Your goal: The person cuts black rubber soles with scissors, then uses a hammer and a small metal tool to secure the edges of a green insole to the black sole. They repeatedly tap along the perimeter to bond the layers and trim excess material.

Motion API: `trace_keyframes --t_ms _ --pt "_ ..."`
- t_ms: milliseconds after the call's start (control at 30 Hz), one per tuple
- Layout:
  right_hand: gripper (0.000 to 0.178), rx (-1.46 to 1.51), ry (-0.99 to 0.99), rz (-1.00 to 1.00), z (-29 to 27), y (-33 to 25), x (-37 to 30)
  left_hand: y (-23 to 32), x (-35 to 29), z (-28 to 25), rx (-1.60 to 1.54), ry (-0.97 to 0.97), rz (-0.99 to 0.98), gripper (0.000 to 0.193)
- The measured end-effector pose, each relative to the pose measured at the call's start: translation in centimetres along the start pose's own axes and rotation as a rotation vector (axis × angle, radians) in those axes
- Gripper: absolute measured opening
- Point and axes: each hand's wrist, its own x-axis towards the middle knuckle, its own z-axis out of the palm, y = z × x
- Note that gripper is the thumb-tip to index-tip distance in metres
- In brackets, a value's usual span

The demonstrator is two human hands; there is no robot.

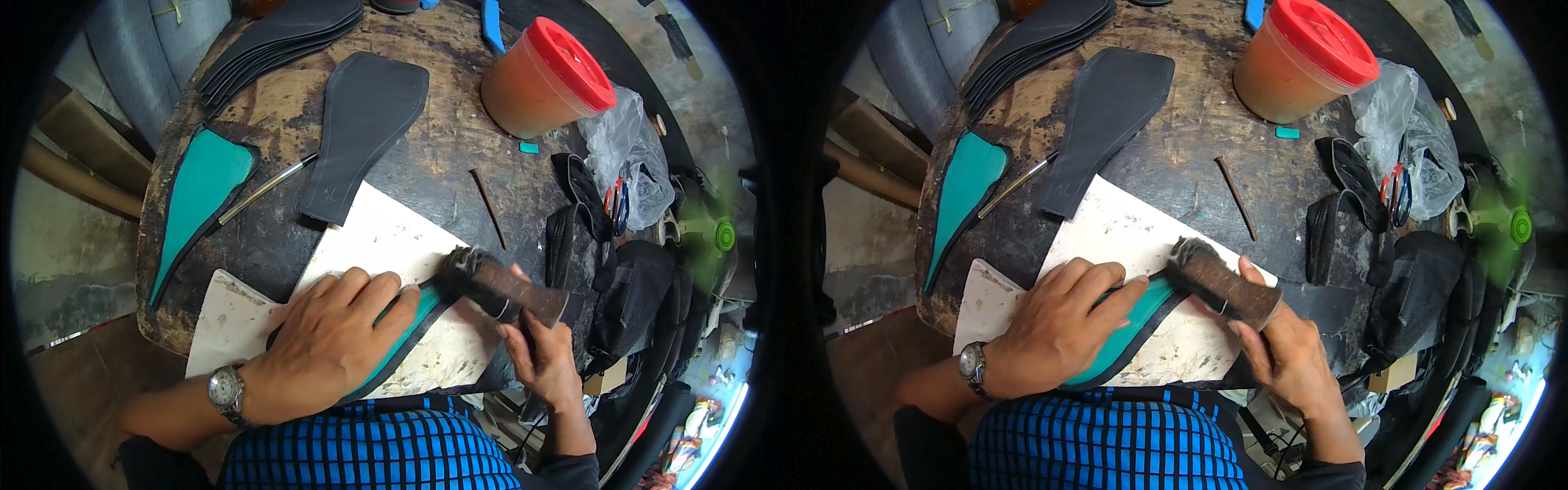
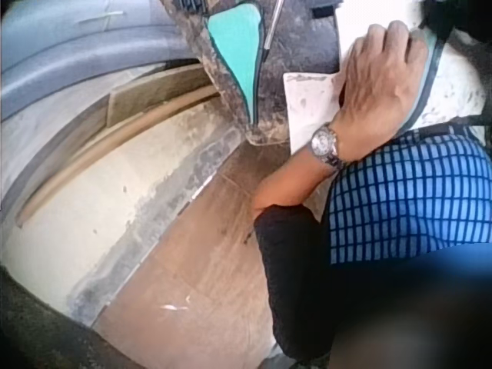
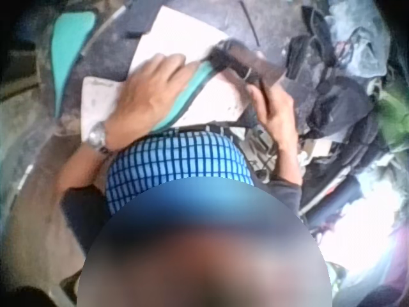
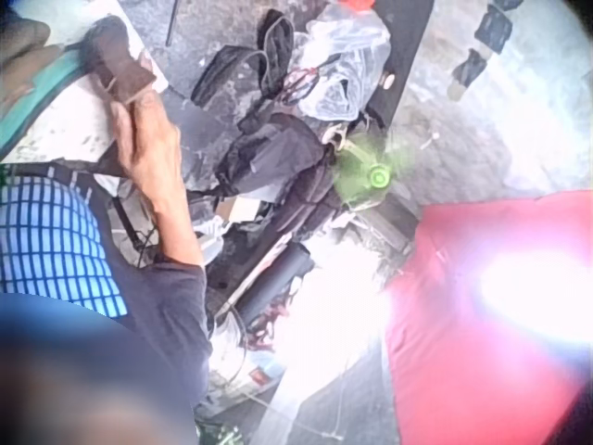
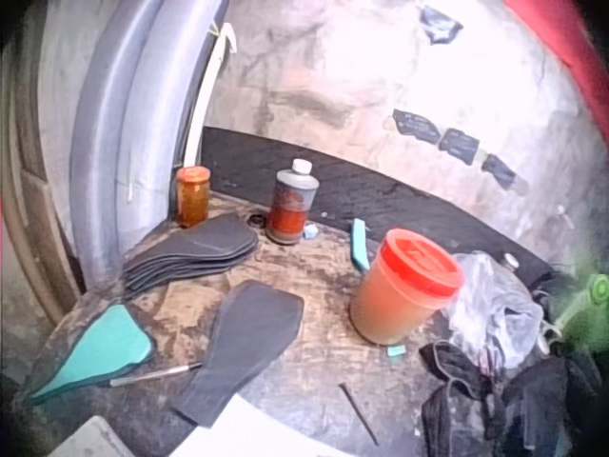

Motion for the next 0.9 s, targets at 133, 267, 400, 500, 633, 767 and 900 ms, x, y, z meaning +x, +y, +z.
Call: trace_keyframes --t_ms 133,267,400,500,633,767,900 --pt "0.055 -0.061 0.050 -0.080 -0.1 0.0 0.0 -0.1 0.1 0.1 0.036 0.013 0.026 0.038" --pt "0.057 -0.070 0.006 -0.080 0.2 -0.1 0.2 -0.3 -0.2 0.1 0.031 0.029 0.036 0.035" --pt "0.045 -0.028 0.069 -0.171 0.6 -0.5 0.4 -0.6 -0.4 0.3 0.002 0.037 0.028 0.033" --pt "0.037 0.081 -0.015 -0.093 0.6 -0.7 0.2 -0.7 -0.7 -0.3 -0.108 0.015 -0.058 0.033" --pt "0.026 0.219 -0.008 0.112 0.6 0.5 -0.9 -0.4 -1.7 -1.9 -0.215 -0.064 -0.131 0.030" --pt "0.041 0.328 0.182 0.060 1.6 3.1 -3.0 1.2 -2.3 -2.0 0.109 0.104 0.148 0.011" --pt "0.047 0.369 0.338 -0.118 2.0 5.7 -6.2 3.2 -2.4 -1.5 0.299 0.302 0.308 0.010"
